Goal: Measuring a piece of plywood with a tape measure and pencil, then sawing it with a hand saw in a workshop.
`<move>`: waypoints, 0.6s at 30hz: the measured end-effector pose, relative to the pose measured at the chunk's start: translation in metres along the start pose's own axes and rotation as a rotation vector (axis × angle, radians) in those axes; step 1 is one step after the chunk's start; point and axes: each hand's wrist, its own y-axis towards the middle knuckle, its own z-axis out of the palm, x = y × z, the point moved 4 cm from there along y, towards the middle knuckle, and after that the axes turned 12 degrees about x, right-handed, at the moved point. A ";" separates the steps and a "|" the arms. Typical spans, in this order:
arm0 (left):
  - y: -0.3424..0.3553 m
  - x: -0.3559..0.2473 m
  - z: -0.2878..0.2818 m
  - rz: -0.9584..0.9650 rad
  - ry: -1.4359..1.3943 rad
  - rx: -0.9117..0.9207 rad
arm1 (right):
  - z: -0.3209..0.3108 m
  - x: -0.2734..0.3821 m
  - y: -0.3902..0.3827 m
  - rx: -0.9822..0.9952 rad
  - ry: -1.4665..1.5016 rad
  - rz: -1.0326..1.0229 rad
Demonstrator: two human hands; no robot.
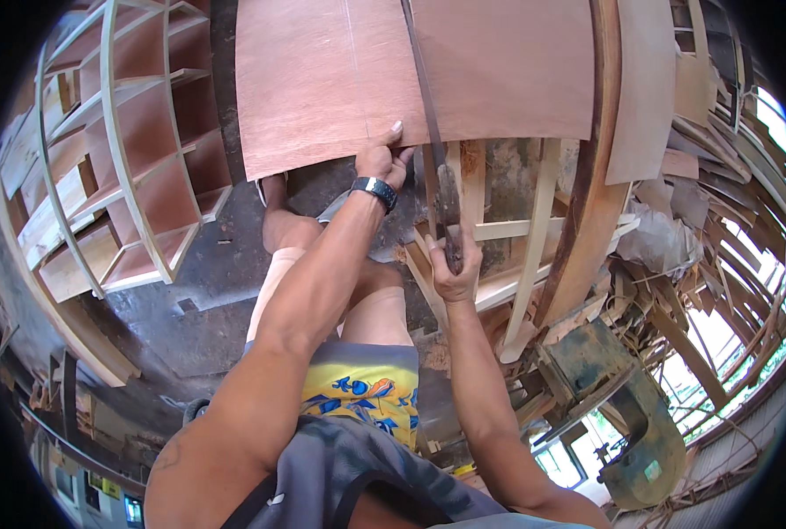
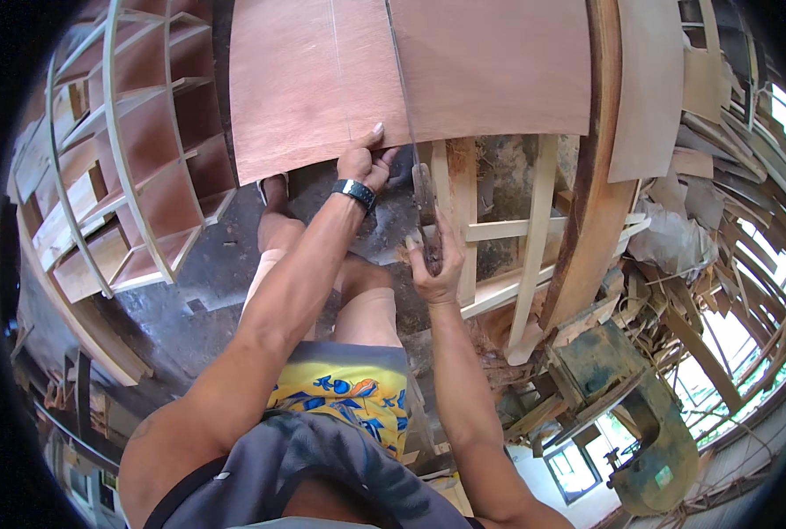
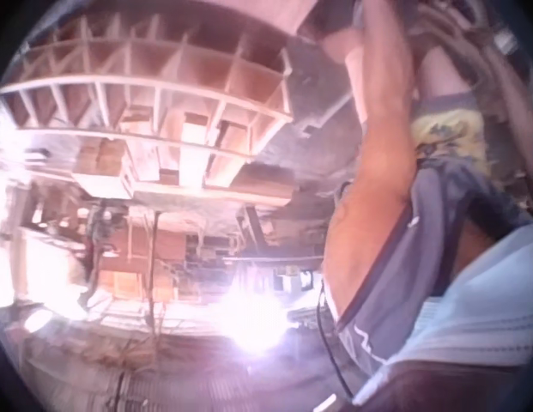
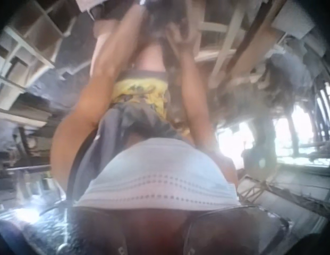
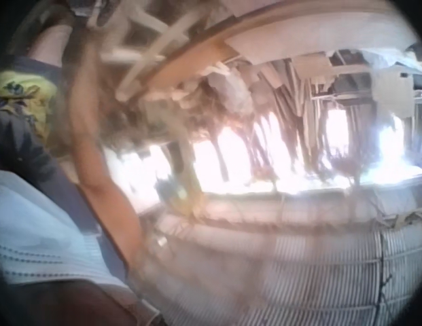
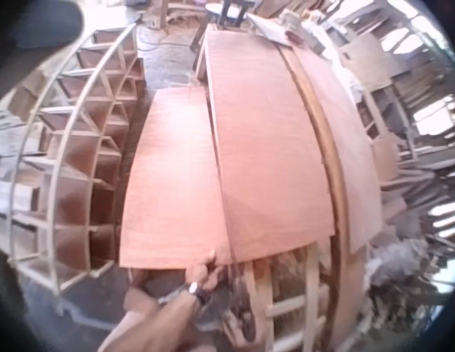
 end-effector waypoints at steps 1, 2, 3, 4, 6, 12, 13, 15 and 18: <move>0.004 -0.004 -0.002 0.026 -0.006 0.036 | 0.000 0.016 -0.007 0.006 0.040 0.054; 0.002 0.002 0.001 0.018 -0.002 0.038 | -0.010 0.004 -0.033 -0.043 -0.072 0.002; 0.006 -0.003 -0.007 0.023 -0.006 0.010 | -0.010 -0.010 -0.058 -0.067 -0.190 -0.052; 0.007 -0.014 -0.012 0.043 0.008 -0.014 | -0.012 0.010 -0.084 -0.024 -0.153 0.028; 0.003 -0.019 -0.012 0.049 -0.009 -0.015 | -0.034 0.045 -0.166 0.015 -0.188 0.111; 0.009 -0.027 -0.010 0.102 0.035 0.004 | -0.040 0.051 -0.170 -0.010 -0.151 0.106; 0.011 -0.025 -0.013 0.090 0.036 -0.001 | -0.030 0.037 -0.135 0.012 -0.168 0.118; 0.010 -0.011 -0.004 0.075 0.056 -0.008 | -0.010 0.014 -0.043 -0.018 -0.052 -0.050; 0.014 -0.002 -0.005 0.052 0.067 -0.023 | -0.001 0.030 0.029 -0.082 0.079 -0.119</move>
